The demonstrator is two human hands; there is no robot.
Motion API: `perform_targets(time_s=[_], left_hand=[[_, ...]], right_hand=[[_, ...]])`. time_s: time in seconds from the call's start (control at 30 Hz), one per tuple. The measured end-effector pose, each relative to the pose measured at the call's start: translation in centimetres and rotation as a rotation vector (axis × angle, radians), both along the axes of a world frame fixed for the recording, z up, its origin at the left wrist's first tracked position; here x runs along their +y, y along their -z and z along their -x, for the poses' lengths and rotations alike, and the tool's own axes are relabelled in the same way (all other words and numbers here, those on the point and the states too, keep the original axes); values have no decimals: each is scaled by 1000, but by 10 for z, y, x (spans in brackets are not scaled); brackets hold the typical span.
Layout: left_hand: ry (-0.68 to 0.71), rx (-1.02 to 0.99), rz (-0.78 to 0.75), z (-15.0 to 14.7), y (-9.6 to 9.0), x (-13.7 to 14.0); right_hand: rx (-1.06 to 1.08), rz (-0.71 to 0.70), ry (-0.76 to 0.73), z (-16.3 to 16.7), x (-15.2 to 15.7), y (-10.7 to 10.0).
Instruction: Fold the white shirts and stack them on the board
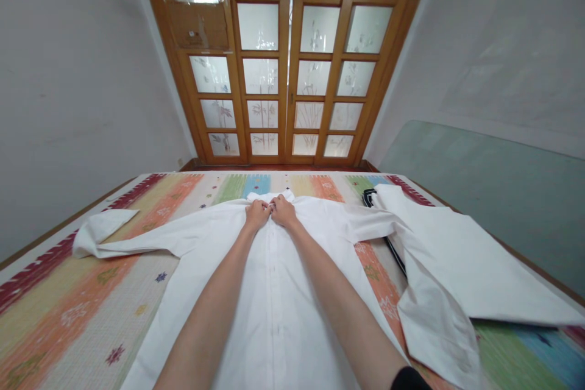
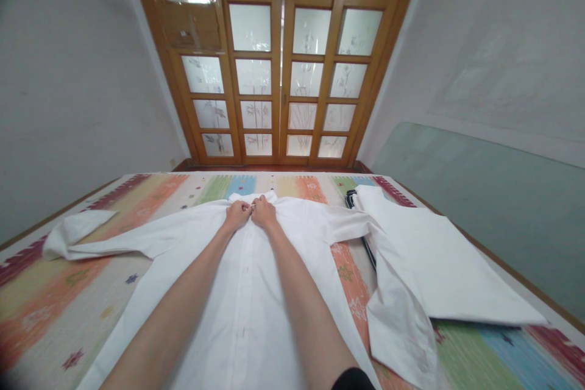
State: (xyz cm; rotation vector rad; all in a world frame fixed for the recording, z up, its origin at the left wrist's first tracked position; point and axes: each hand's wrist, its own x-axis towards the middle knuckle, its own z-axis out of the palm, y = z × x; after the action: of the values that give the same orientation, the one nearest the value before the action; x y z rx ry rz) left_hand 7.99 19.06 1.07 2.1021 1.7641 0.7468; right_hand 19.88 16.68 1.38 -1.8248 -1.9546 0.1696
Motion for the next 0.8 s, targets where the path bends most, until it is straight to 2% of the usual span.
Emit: perform_targets(time_s=[0.43, 0.8], left_hand=[[24, -81, -60, 3, 2, -2], [98, -201, -140, 8, 5, -4]], right_hand=[[6, 42, 37, 1, 3, 0], [97, 2, 70, -3, 11, 7]])
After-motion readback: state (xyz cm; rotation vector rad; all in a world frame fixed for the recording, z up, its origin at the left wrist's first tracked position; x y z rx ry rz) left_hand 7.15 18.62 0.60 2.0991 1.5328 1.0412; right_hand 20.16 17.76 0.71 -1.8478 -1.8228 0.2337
